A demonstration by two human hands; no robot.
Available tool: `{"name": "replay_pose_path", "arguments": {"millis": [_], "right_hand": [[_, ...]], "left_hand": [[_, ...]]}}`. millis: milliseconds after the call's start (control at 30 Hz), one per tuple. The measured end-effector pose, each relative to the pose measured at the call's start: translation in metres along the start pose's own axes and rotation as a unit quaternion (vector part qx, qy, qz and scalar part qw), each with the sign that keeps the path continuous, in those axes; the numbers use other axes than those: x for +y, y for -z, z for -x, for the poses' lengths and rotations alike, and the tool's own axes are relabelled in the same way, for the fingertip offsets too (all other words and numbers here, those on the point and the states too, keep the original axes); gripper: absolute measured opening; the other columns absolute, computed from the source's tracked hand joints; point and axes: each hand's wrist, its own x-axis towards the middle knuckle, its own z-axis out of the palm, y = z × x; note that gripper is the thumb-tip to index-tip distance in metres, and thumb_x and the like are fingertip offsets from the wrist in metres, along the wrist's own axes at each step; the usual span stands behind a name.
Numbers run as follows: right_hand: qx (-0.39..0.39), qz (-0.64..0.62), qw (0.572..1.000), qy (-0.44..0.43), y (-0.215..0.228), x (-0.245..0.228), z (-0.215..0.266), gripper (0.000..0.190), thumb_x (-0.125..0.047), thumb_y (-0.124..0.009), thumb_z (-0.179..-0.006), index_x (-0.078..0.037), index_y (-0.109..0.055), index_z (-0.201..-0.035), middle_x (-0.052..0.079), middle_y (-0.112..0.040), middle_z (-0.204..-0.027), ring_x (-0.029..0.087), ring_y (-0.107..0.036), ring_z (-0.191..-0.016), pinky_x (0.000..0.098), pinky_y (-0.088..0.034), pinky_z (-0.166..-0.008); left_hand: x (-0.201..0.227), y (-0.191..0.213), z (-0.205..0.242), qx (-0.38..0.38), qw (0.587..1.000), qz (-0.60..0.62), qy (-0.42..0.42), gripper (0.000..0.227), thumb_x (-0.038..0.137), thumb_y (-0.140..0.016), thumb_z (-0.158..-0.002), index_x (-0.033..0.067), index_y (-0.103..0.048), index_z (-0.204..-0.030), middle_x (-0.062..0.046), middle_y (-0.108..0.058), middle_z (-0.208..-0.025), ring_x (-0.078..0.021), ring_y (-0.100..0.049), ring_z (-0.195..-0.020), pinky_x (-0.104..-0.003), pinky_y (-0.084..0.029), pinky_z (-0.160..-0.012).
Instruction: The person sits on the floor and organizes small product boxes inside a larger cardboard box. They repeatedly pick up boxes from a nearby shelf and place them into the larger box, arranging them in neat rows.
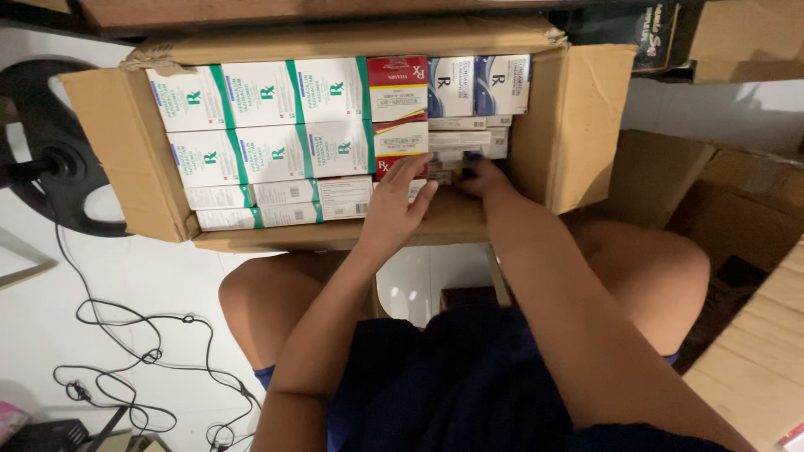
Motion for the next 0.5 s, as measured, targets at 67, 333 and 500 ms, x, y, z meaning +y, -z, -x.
{"name": "replay_pose_path", "arguments": {"millis": [67,333,500], "right_hand": [[-0.048,0.178,0.977,0.105,0.006,-0.004,0.003,0.043,-0.013,-0.072,-0.092,-0.010,-0.057,-0.132,0.018,-0.061,-0.129,0.039,-0.059,-0.117,0.0555,-0.053,-0.098],[-0.010,-0.042,0.998,0.047,0.000,-0.014,0.002,0.040,-0.021,-0.065,-0.095,-0.011,-0.056,-0.133,0.017,-0.058,-0.137,0.038,-0.055,-0.122,0.0554,-0.050,-0.101],[-0.010,-0.108,0.994,0.007,-0.001,-0.018,0.009,0.038,-0.031,-0.057,-0.099,-0.013,-0.055,-0.133,0.016,-0.056,-0.138,0.039,-0.055,-0.122,0.0567,-0.051,-0.096]], "left_hand": [[0.001,0.001,-0.002,-0.003,1.000,0.013,-0.006,0.041,0.028,-0.062,-0.103,0.0062,-0.057,-0.138,-0.018,-0.065,-0.129,-0.0373,-0.065,-0.117,-0.044,-0.054,-0.096],[0.002,0.006,-0.001,0.008,0.999,-0.005,-0.031,0.041,0.027,-0.062,-0.104,0.0057,-0.057,-0.139,-0.019,-0.065,-0.129,-0.0390,-0.063,-0.119,-0.046,-0.052,-0.099],[-0.005,0.001,0.001,0.013,0.999,0.002,-0.037,0.041,0.027,-0.062,-0.103,0.0068,-0.057,-0.138,-0.018,-0.066,-0.126,-0.0372,-0.065,-0.115,-0.045,-0.053,-0.097]]}}
